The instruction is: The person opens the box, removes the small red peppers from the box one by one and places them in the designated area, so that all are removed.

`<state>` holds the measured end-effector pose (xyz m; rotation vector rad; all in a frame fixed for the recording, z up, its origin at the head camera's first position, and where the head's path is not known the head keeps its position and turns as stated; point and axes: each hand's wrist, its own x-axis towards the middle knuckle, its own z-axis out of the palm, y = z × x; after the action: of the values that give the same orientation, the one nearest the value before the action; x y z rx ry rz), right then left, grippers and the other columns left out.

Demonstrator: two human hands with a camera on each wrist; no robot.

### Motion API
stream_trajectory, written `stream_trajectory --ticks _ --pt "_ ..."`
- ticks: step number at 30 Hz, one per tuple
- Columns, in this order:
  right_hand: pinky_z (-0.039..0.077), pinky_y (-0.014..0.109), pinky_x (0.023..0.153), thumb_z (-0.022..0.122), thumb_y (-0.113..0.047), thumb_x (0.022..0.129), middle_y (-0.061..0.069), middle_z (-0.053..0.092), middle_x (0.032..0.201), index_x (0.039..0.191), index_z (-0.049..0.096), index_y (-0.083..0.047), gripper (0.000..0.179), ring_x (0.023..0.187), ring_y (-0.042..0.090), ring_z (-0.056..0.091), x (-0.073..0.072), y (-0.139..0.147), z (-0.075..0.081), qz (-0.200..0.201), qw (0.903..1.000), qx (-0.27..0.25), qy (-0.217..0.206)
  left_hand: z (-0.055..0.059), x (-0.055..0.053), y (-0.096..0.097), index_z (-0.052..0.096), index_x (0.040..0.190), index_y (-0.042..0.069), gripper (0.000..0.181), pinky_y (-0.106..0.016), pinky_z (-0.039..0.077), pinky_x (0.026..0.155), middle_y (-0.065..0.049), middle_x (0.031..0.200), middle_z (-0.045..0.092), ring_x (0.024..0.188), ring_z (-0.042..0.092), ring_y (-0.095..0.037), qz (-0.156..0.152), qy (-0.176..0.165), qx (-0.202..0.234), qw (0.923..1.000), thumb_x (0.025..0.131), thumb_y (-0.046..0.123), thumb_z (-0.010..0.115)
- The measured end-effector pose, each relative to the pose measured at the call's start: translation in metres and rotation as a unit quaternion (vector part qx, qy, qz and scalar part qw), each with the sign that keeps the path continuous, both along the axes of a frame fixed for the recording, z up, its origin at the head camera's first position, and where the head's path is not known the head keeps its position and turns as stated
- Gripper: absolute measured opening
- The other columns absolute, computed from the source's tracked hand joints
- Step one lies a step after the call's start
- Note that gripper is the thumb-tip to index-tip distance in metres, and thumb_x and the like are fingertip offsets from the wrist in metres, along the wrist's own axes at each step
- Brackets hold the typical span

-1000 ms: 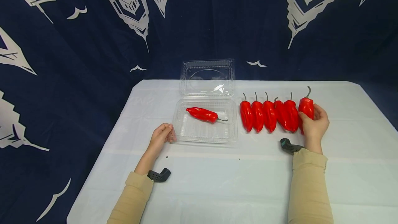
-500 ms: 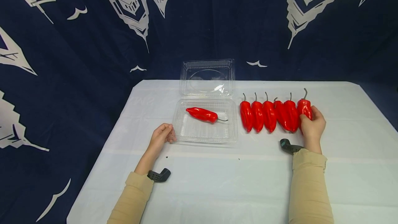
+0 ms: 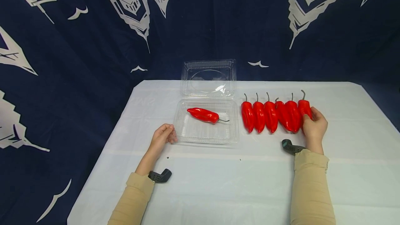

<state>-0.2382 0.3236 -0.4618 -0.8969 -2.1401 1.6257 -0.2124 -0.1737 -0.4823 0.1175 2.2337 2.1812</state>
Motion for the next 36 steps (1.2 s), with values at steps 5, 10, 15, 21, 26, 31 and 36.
stream_trajectory --ticks 5,10,15,21,26,31,36 --pt "0.039 0.029 0.099 0.031 -0.015 0.096 0.007 0.030 0.150 0.147 0.028 -0.013 0.051 0.133 0.021 0.033 0.001 0.001 0.003 0.009 0.9998 -0.010 -0.012 0.000 0.000 0.000 0.052 0.089 0.000 0.024 -0.021 0.046 0.054 -0.005 0.074 0.055 0.062 0.060 -0.012 -0.003 0.004 -0.001 1.0000 0.099 0.022 0.048" --pt "0.033 0.029 0.104 0.030 -0.016 0.097 0.008 0.029 0.151 0.148 0.026 -0.011 0.051 0.136 0.020 0.030 0.002 0.002 0.004 0.010 0.9999 0.000 -0.011 0.000 0.000 0.000 0.052 0.088 0.001 0.023 -0.021 0.046 0.054 -0.005 0.074 0.055 0.061 0.060 -0.012 -0.003 0.005 0.000 1.0000 0.099 0.021 0.049" --pt "0.027 0.027 0.107 0.033 -0.017 0.098 0.008 0.028 0.151 0.148 0.025 -0.009 0.051 0.137 0.018 0.029 0.003 0.002 0.005 0.004 0.9999 -0.014 0.000 0.000 0.000 0.000 0.052 0.088 0.001 0.024 -0.021 0.046 0.054 -0.005 0.073 0.054 0.062 0.060 -0.012 -0.003 0.005 0.000 1.0000 0.099 0.022 0.048" --pt "0.025 0.024 0.107 0.036 -0.017 0.098 0.007 0.028 0.151 0.148 0.024 -0.010 0.052 0.136 0.017 0.029 0.003 0.003 0.008 -0.009 0.9992 -0.039 -0.001 0.000 0.000 0.001 0.052 0.089 0.000 0.024 -0.021 0.046 0.054 -0.005 0.073 0.055 0.061 0.060 -0.012 -0.002 0.003 -0.002 1.0000 0.099 0.022 0.048" --pt "0.027 0.024 0.107 0.037 -0.019 0.097 0.009 0.032 0.149 0.147 0.028 -0.008 0.051 0.135 0.018 0.033 0.004 0.002 0.008 -0.027 0.9995 -0.016 0.010 0.001 0.001 0.001 0.052 0.090 0.000 0.026 -0.021 0.046 0.054 -0.005 0.074 0.055 0.061 0.059 -0.012 -0.002 0.003 -0.005 1.0000 0.099 0.023 0.048" --pt "0.028 0.023 0.106 0.042 -0.020 0.097 0.006 0.038 0.145 0.144 0.035 -0.012 0.048 0.131 0.016 0.036 0.003 0.002 0.010 -0.060 0.9977 -0.006 0.032 0.001 0.001 0.001 0.052 0.090 -0.001 0.026 -0.021 0.045 0.054 -0.005 0.073 0.055 0.061 0.059 -0.012 -0.004 0.006 -0.004 1.0000 0.100 0.023 0.047" --pt "0.028 0.023 0.106 0.044 -0.020 0.097 0.002 0.042 0.142 0.141 0.041 -0.016 0.044 0.129 0.013 0.037 0.003 -0.001 0.015 -0.083 0.9950 -0.012 0.054 0.001 0.000 0.001 0.052 0.089 0.000 0.025 -0.021 0.045 0.054 -0.005 0.073 0.055 0.060 0.059 -0.012 -0.004 0.008 -0.004 1.0000 0.099 0.022 0.047"
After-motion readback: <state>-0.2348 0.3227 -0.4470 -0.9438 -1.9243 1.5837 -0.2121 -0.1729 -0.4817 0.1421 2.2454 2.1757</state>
